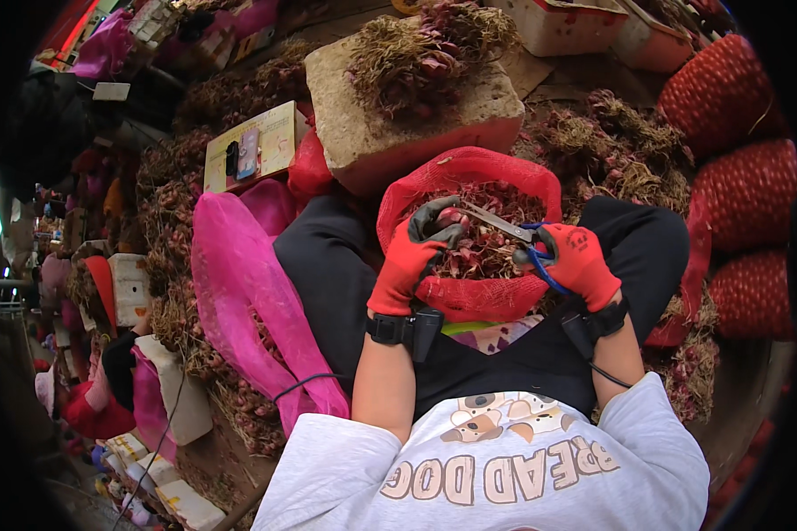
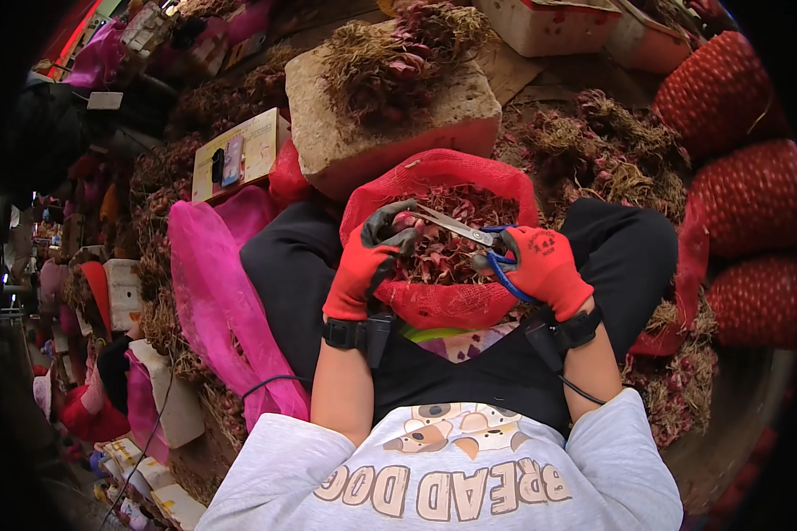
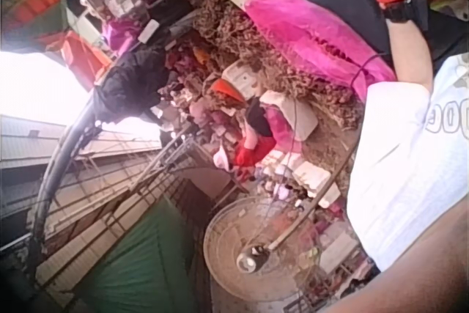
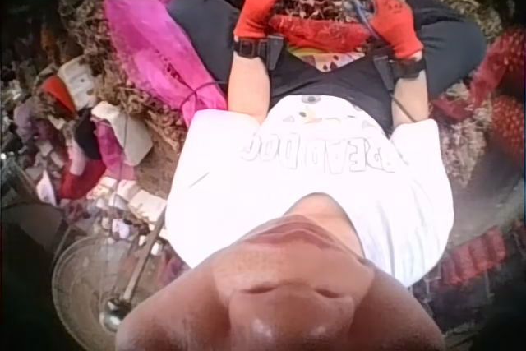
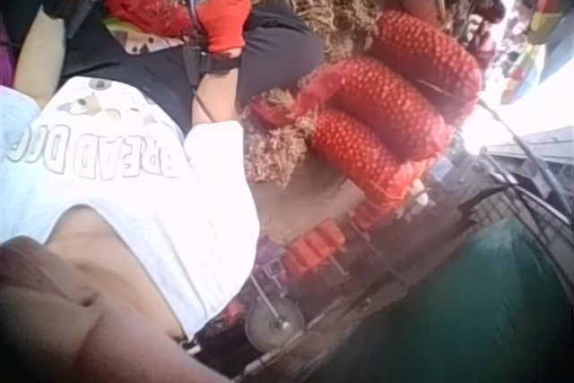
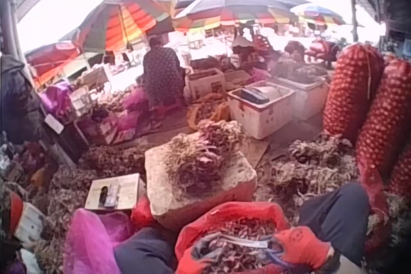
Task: Using scissors to trim roots and stems from shallots in an agricultural processing market.
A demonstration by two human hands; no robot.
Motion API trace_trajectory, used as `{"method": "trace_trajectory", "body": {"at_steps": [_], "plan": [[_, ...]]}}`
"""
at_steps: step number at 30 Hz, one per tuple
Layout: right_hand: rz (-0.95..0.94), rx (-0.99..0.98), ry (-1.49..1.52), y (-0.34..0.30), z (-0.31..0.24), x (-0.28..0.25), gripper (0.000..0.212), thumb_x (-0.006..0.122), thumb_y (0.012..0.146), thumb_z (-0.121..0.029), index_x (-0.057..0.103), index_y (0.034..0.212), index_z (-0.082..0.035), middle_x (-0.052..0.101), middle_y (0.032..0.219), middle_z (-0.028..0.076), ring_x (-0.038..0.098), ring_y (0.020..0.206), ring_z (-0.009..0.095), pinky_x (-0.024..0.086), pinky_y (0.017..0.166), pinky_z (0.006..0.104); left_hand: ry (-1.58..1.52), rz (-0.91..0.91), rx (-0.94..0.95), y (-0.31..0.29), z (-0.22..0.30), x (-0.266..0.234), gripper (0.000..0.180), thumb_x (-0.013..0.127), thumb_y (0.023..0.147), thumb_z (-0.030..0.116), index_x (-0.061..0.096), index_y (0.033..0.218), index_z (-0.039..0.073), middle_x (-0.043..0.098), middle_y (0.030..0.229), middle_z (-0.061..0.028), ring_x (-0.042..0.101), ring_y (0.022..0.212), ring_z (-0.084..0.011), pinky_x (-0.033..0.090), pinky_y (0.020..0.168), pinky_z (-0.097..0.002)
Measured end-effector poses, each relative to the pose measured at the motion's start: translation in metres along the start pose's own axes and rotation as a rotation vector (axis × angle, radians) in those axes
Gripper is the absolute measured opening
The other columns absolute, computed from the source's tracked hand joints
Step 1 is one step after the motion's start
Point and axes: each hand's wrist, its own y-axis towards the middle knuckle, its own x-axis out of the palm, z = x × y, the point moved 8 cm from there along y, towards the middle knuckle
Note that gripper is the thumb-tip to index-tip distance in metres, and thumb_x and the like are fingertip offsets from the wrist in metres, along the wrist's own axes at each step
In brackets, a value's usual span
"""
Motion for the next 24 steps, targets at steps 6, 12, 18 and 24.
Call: {"method": "trace_trajectory", "body": {"at_steps": [6, 12, 18, 24], "plan": [[-0.078, 0.016, -0.006, 0.002, 0.006, 0.012, 0.034, 0.069, 0.076, -0.044, 0.069, 0.088, -0.013, 0.063, 0.073, 0.011, 0.061, 0.067, 0.029, 0.047, 0.06, 0.0359, 0.041, 0.011, -0.063, 0.003, -0.012, -0.006, 0.061, 0.041, 0.067, -0.013, 0.048, 0.127, -0.003, 0.054, 0.119, -0.0068, 0.052, 0.108, -0.0122, 0.044, 0.09, -0.0221], [-0.166, 0.092, 0.17, -0.001, 0.02, 0.025, 0.033, 0.071, 0.075, -0.043, 0.069, 0.084, -0.011, 0.063, 0.072, 0.012, 0.061, 0.066, 0.031, 0.045, 0.059, 0.037, 0.035, 0.028, -0.044, 0.0, -0.003, 0.0, 0.051, 0.049, 0.077, -0.013, 0.049, 0.126, -0.001, 0.055, 0.117, -0.0061, 0.053, 0.108, -0.0125, 0.043, 0.09, -0.0219], [0.093, 0.089, 0.366, 0.01, 0.005, 0.023, 0.026, 0.073, 0.076, -0.024, 0.066, 0.091, -0.005, 0.063, 0.076, 0.014, 0.061, 0.067, 0.028, 0.046, 0.062, 0.0353, 0.032, 0.05, -0.064, 0.003, -0.029, 0.002, 0.048, 0.066, 0.079, 0.002, 0.05, 0.125, 0.0, 0.056, 0.114, -0.005, 0.053, 0.106, -0.0116, 0.045, 0.086, -0.0235], [-0.018, -0.044, 0.631, 0.031, -0.023, 0.039, 0.018, 0.068, 0.08, -0.011, 0.063, 0.094, 0.0, 0.064, 0.078, 0.012, 0.06, 0.068, 0.017, 0.047, 0.067, 0.0315, 0.425, -0.031, -0.093, 0.003, -0.029, 0.027, 0.032, 0.065, 0.081, 0.003, 0.056, 0.112, 0.002, 0.061, 0.097, 0.0, 0.056, 0.085, -0.0081, 0.047, 0.075, -0.0231]]}}
